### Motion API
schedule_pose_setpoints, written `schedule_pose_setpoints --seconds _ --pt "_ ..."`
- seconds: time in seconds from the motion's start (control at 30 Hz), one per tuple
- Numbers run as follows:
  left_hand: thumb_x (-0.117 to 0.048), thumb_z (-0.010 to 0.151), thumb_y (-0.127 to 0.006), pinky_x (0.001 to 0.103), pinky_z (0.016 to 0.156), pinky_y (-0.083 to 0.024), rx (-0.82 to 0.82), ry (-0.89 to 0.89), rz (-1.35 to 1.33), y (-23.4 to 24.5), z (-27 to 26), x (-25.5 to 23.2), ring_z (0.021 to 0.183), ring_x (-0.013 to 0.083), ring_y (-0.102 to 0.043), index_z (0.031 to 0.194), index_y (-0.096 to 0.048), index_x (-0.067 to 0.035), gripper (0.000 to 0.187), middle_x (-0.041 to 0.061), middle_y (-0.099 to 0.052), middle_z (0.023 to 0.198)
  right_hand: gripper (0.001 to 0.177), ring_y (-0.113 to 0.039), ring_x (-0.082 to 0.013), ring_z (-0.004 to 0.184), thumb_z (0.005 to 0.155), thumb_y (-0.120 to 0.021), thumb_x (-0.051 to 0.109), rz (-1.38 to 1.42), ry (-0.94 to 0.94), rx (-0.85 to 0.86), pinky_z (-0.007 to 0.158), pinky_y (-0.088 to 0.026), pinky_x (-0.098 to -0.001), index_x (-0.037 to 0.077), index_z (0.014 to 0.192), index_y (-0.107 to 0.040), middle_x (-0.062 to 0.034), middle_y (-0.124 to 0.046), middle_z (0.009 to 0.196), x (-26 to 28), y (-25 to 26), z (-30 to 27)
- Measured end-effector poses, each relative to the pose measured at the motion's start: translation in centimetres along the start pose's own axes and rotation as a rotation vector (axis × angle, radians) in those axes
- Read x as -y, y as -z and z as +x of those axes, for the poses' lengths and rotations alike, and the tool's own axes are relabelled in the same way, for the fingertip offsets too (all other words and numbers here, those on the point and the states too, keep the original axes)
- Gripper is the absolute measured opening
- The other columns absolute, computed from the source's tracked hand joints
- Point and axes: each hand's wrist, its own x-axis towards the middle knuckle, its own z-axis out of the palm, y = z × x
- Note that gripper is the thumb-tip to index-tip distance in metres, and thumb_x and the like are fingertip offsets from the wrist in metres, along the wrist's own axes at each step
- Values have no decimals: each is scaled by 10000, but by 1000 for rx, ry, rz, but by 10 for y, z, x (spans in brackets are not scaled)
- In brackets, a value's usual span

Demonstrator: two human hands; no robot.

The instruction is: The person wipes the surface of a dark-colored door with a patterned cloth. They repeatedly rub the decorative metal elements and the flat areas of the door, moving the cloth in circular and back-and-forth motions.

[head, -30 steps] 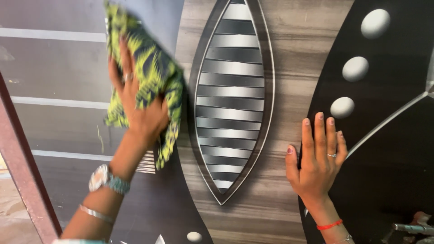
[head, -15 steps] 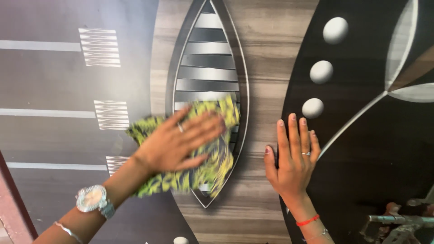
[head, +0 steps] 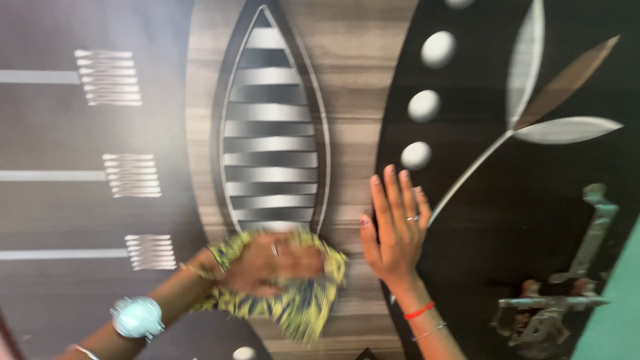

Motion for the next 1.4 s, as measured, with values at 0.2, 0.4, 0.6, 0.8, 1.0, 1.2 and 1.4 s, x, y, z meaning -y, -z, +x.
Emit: schedule_pose_setpoints --seconds 0.2,0.4,0.6,0.8,1.0,1.2,1.4 --pt "-563 1013 -300 526 1237 -97 83 159 482 105 97 77 1524 197 -225 1591 -304 -206 679 14 -247 1668 472 -442 -326 1512 1042 -466 161 249 -67 -142 1278 -296 -500 -62 1457 -487 -206 -532 1529 -3 5 -4" --pt "-558 1040 -313 526 1264 -80 6 212 579 120 188 85 1568 215 -180 1625 -293 -145 717 50 -220 1702 466 -426 -399 1469 1074 -475 225 250 -89 -316 1258 -307 -488 -63 1438 -432 -246 -488 1492 -12 -4 -23" --pt "-466 962 -496 552 1263 -91 -86 68 337 44 214 62 1557 227 -215 1585 -365 -98 735 97 -274 1677 419 -453 -332 1415 1051 -489 293 -53 326 -305 1190 -249 -515 44 1388 -488 -152 -536 1452 -25 -13 -66" --pt "-312 846 -647 515 1310 -136 35 -63 177 -4 183 5 1575 219 -283 1469 -483 -87 682 81 -408 1628 516 -434 -354 1479 1063 -450 296 16 143 -205 1197 -258 -498 -16 1473 -423 -209 -474 1541 -23 -7 -63" --pt "-373 904 -578 475 1242 -158 88 86 305 34 115 7 1512 219 -295 1527 -424 -86 702 107 -393 1603 599 -375 -352 1539 1054 -441 335 16 8 6 1232 -242 -501 -10 1541 -395 -198 -423 1622 -10 4 -42" --pt "-392 977 -488 469 1229 -192 -127 543 528 87 30 -8 1507 238 -311 1550 -406 -125 638 97 -371 1630 573 -236 -454 1533 1019 -518 381 -195 41 100 1201 -168 -583 160 1543 -454 -287 -291 1631 -1 -1 -52" --pt "-304 999 -518 493 1248 -210 -563 896 584 81 1 -24 1518 332 -354 1547 -434 -28 619 202 -409 1611 570 -62 -607 1492 953 -553 365 -235 -42 168 1147 -74 -682 224 1498 -466 -391 -79 1622 33 6 -112"
